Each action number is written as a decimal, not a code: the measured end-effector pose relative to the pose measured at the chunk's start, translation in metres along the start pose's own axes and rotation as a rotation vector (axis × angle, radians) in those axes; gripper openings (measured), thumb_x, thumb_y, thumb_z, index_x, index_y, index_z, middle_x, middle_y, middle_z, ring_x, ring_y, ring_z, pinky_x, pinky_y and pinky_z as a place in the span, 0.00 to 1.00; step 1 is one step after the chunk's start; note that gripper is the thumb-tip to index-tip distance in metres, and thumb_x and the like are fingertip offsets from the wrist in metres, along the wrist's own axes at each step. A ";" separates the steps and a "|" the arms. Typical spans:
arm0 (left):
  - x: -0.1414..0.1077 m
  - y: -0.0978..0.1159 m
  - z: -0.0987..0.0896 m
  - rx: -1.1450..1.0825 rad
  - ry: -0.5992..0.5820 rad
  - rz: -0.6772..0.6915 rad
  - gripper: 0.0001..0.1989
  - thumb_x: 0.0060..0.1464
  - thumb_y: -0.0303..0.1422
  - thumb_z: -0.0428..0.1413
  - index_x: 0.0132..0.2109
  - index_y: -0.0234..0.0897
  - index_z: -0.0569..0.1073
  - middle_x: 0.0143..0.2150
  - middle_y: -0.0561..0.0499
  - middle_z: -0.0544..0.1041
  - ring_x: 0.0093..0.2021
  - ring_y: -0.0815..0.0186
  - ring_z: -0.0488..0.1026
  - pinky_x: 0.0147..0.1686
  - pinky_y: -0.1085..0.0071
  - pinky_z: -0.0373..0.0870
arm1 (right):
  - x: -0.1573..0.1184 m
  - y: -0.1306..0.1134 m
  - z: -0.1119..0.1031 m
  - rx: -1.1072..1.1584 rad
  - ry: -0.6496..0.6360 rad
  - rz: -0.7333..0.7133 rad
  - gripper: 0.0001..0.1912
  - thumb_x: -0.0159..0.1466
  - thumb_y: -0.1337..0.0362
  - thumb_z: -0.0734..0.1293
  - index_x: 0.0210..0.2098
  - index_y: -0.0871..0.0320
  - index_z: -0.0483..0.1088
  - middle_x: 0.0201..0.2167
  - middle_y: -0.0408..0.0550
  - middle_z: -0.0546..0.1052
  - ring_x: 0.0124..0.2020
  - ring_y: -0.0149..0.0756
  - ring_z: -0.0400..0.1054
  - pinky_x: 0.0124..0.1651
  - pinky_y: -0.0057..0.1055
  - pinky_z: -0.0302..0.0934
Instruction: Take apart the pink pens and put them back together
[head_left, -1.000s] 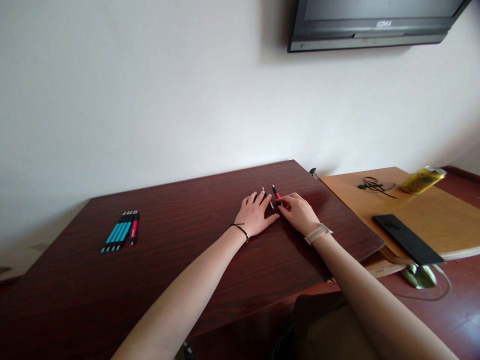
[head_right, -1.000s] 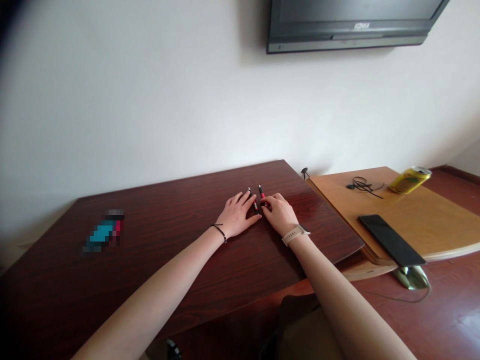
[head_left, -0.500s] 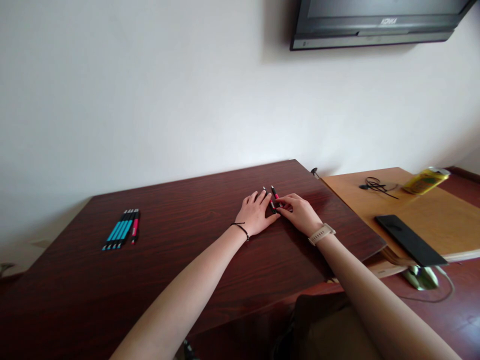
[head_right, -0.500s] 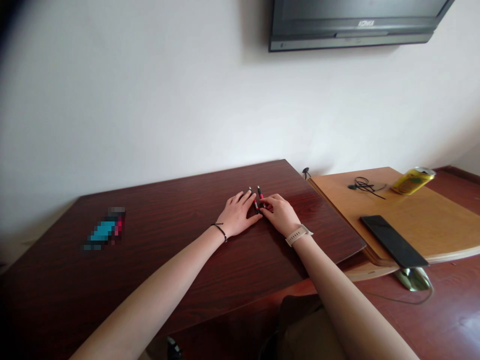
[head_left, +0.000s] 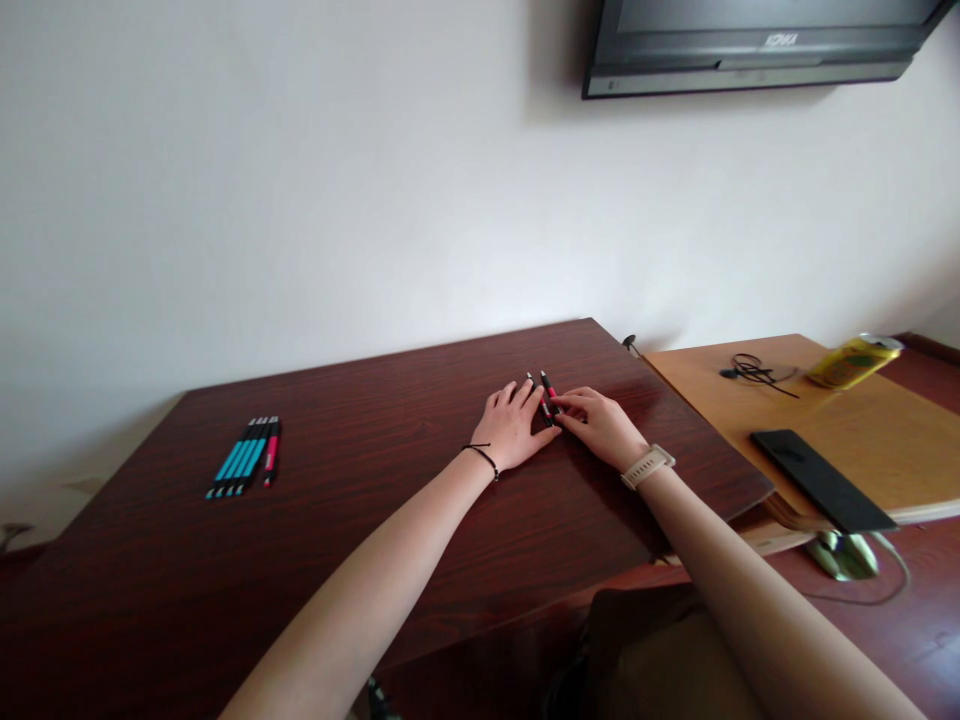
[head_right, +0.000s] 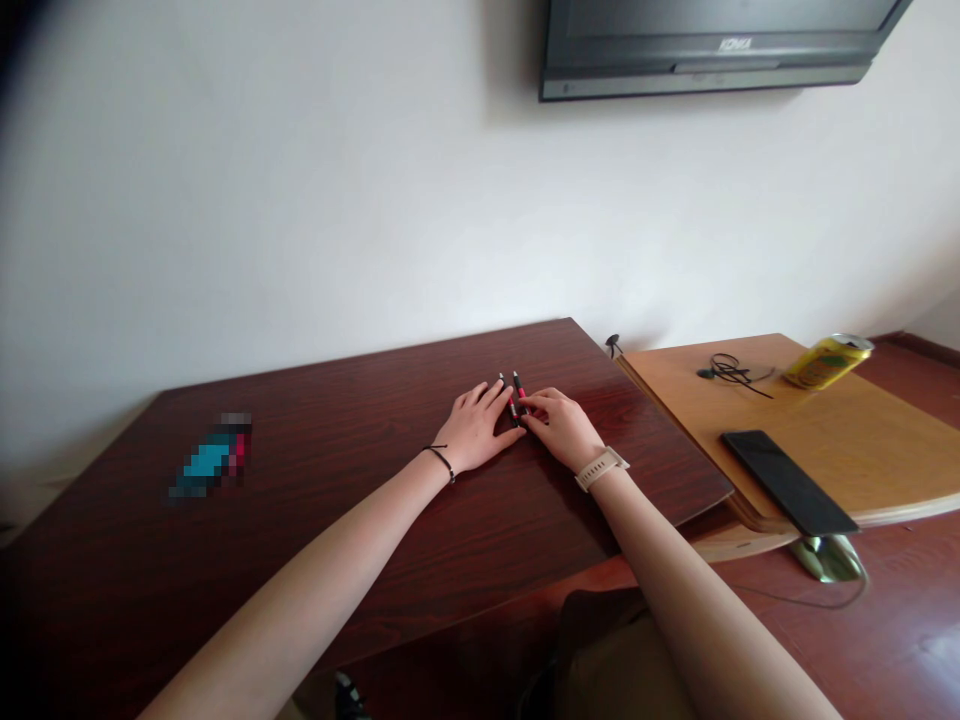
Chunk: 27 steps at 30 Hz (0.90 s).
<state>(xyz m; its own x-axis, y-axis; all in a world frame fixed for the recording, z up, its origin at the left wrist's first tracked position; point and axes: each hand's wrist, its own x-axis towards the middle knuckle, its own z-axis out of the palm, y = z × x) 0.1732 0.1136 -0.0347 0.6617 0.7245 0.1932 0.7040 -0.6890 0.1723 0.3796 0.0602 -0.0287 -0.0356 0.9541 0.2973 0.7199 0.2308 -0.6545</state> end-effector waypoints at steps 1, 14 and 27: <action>0.000 0.000 0.000 0.000 0.000 0.001 0.43 0.68 0.62 0.45 0.78 0.39 0.58 0.80 0.42 0.57 0.79 0.43 0.53 0.74 0.47 0.55 | 0.000 0.000 0.000 0.005 -0.001 0.001 0.14 0.68 0.66 0.71 0.52 0.53 0.83 0.51 0.52 0.82 0.39 0.38 0.79 0.49 0.36 0.76; 0.000 0.000 0.002 0.004 0.007 -0.001 0.43 0.68 0.62 0.45 0.78 0.41 0.58 0.80 0.43 0.57 0.79 0.44 0.53 0.74 0.47 0.55 | 0.002 0.006 0.004 0.012 0.015 -0.016 0.16 0.71 0.67 0.67 0.53 0.52 0.83 0.53 0.53 0.82 0.49 0.44 0.80 0.57 0.41 0.75; -0.001 0.000 0.000 -0.005 -0.004 0.001 0.43 0.69 0.62 0.44 0.78 0.39 0.57 0.81 0.42 0.56 0.79 0.44 0.52 0.74 0.47 0.53 | 0.000 0.009 -0.007 0.157 -0.122 -0.070 0.24 0.67 0.67 0.71 0.61 0.52 0.79 0.66 0.54 0.76 0.57 0.46 0.79 0.62 0.43 0.75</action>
<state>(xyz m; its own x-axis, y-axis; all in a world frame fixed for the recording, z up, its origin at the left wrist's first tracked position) 0.1726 0.1130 -0.0348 0.6635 0.7238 0.1896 0.7019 -0.6899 0.1772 0.3909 0.0611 -0.0293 -0.1727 0.9485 0.2656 0.5959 0.3153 -0.7386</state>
